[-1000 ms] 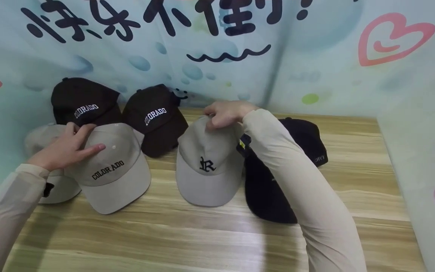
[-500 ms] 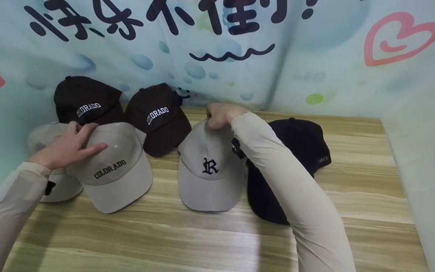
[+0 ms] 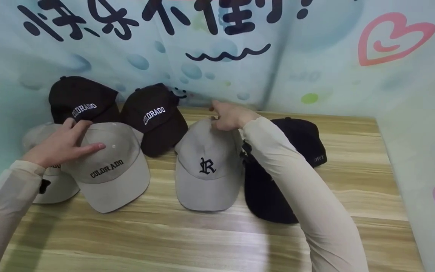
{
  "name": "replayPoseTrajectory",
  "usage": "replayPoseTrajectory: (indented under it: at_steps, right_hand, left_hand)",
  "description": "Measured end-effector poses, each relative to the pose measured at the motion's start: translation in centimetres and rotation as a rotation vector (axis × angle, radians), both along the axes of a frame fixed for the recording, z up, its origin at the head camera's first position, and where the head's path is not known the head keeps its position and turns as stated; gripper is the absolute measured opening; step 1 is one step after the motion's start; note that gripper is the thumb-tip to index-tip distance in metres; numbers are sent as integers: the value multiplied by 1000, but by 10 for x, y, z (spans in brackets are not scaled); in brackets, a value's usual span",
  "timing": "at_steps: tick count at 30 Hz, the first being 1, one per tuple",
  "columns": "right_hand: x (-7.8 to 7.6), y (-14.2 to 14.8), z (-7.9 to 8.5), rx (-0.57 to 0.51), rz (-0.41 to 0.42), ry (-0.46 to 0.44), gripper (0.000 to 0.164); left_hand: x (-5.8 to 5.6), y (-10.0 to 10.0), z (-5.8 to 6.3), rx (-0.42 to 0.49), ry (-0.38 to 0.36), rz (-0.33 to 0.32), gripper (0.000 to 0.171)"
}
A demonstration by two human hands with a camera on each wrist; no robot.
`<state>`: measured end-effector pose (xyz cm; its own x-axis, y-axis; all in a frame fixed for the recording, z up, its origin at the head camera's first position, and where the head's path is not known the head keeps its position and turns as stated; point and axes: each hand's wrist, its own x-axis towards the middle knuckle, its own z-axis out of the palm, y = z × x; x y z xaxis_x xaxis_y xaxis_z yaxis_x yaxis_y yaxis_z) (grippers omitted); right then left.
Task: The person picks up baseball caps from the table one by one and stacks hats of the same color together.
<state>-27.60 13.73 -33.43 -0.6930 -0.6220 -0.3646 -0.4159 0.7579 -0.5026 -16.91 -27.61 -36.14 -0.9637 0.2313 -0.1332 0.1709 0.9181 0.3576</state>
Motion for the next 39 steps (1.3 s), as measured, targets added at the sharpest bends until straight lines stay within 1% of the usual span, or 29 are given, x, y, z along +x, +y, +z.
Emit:
replayPoseTrajectory:
  at_steps: [5, 9, 14, 17, 23, 28, 34, 39]
  right_hand:
    - [8, 14, 3, -38, 21, 71, 43]
    - [17, 25, 3, -85, 47, 142, 38]
    - [31, 41, -2, -125, 63, 184, 35]
    - [38, 51, -4, -136, 63, 202, 35]
    - [49, 65, -3, -166, 94, 254, 33]
    - [55, 73, -2, -183, 115, 286, 30]
    - [61, 81, -3, -180, 122, 291, 27]
    - [65, 87, -6, -191, 137, 322, 25]
  left_hand:
    - [-1, 0, 4, 35, 31, -22, 69]
    - [-3, 1, 7, 60, 84, -41, 65]
    - [-3, 6, 13, 84, 155, -74, 62]
    - [-3, 10, 16, 76, 186, -91, 61]
    - [-2, 18, 24, 41, 254, -106, 58]
    - [-2, 23, 29, 6, 256, -99, 57]
    - [-1, 33, 37, -46, 239, -98, 56]
    - [0, 40, 44, -67, 249, -100, 57]
